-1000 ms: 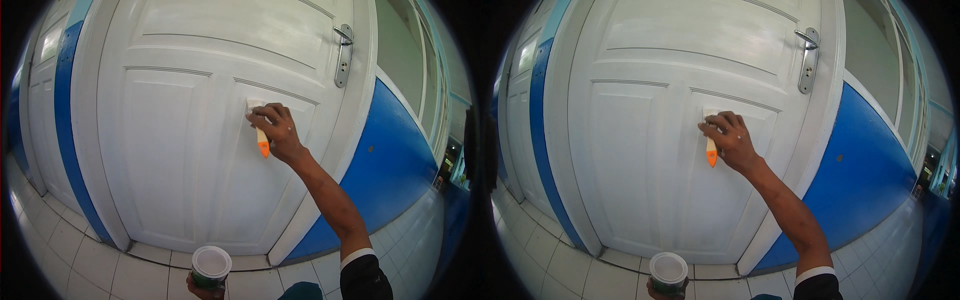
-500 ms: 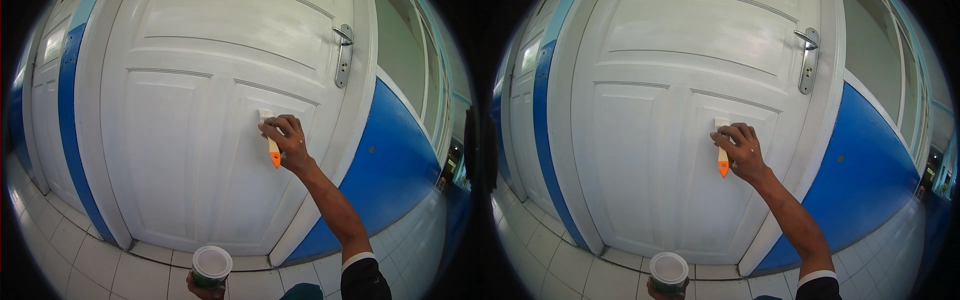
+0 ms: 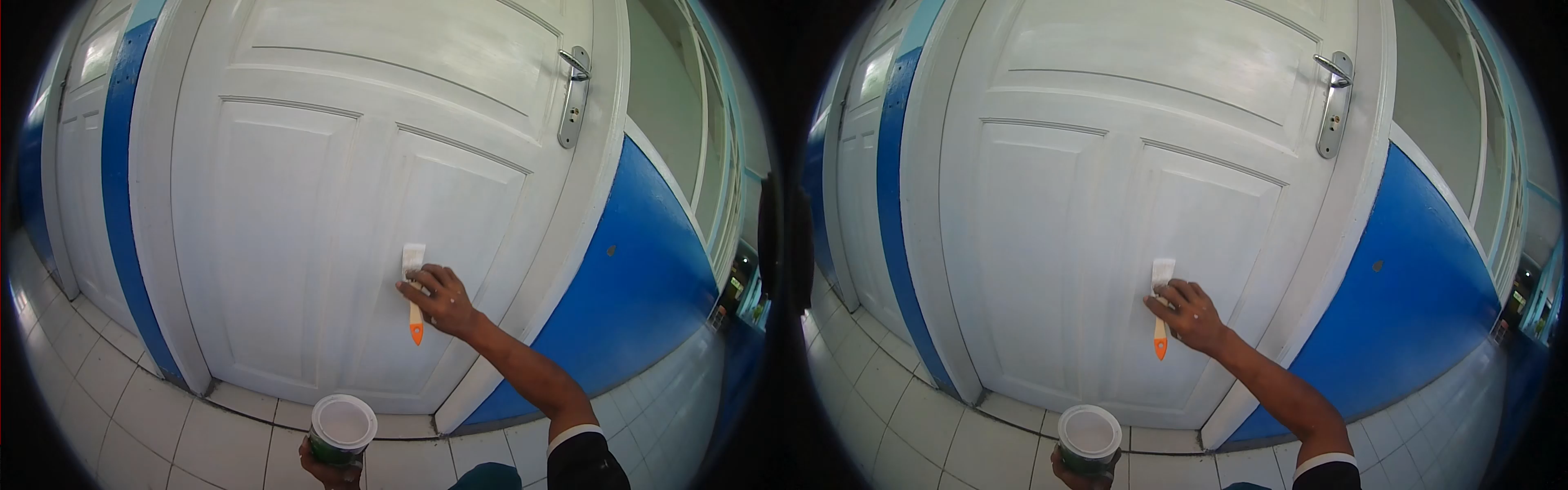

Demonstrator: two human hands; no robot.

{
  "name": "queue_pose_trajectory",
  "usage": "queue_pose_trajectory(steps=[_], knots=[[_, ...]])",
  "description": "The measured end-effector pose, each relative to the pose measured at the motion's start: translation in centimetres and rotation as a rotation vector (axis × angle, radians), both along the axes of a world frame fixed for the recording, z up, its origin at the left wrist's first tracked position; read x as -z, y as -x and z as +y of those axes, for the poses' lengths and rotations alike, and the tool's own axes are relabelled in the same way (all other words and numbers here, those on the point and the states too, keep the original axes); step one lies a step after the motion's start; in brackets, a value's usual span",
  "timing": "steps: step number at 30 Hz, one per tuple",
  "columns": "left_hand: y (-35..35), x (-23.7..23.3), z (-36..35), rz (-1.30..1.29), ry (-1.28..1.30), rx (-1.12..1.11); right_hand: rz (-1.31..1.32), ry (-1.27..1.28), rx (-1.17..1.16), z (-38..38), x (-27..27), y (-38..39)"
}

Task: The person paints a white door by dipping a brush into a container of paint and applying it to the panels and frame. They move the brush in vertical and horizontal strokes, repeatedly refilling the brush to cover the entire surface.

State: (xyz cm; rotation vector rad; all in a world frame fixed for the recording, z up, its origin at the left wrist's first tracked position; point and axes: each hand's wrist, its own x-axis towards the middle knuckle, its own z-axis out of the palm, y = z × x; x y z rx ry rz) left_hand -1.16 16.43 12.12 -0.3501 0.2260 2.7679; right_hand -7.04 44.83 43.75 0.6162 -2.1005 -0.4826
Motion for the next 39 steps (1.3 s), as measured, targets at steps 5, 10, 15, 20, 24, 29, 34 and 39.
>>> queue_pose_trajectory(steps=[5, 10, 15, 20, 24, 29, 34, 39], knots=[[-0.3, -1.8, -0.8, 0.036, -0.01, 0.011, -0.315, 0.315, -0.118, -2.5, 5.0, -1.0], [-0.6, -3.4, -1.1, -0.023, 0.047, 0.009, -0.023, 0.802, -0.288, -2.2, -5.9, 2.8], [-0.9, -4.0, -1.2, -0.099, 0.08, -0.004, 0.303, 0.348, -0.224, -2.6, -11.2, 2.9], [-1.0, -3.9, -1.6, -0.028, 0.065, -0.025, 0.099, 0.076, 0.007, -1.2, 1.2, 2.6], [-1.1, -2.2, -2.2, 0.018, 0.066, -0.029, -0.126, 0.083, 0.011, -1.8, 12.3, 1.5], [-1.8, -2.2, -3.0, 0.018, 0.044, -0.072, -0.387, 0.334, -0.068, -3.0, 16.3, 0.3], [-1.7, -2.0, -3.4, 0.094, 0.034, -0.072, -0.095, 0.762, -0.147, -2.8, 4.9, 1.7], [-1.7, 0.8, -3.4, 0.097, 0.006, -0.076, 0.292, 0.505, -0.24, -2.6, -5.4, 1.8]])
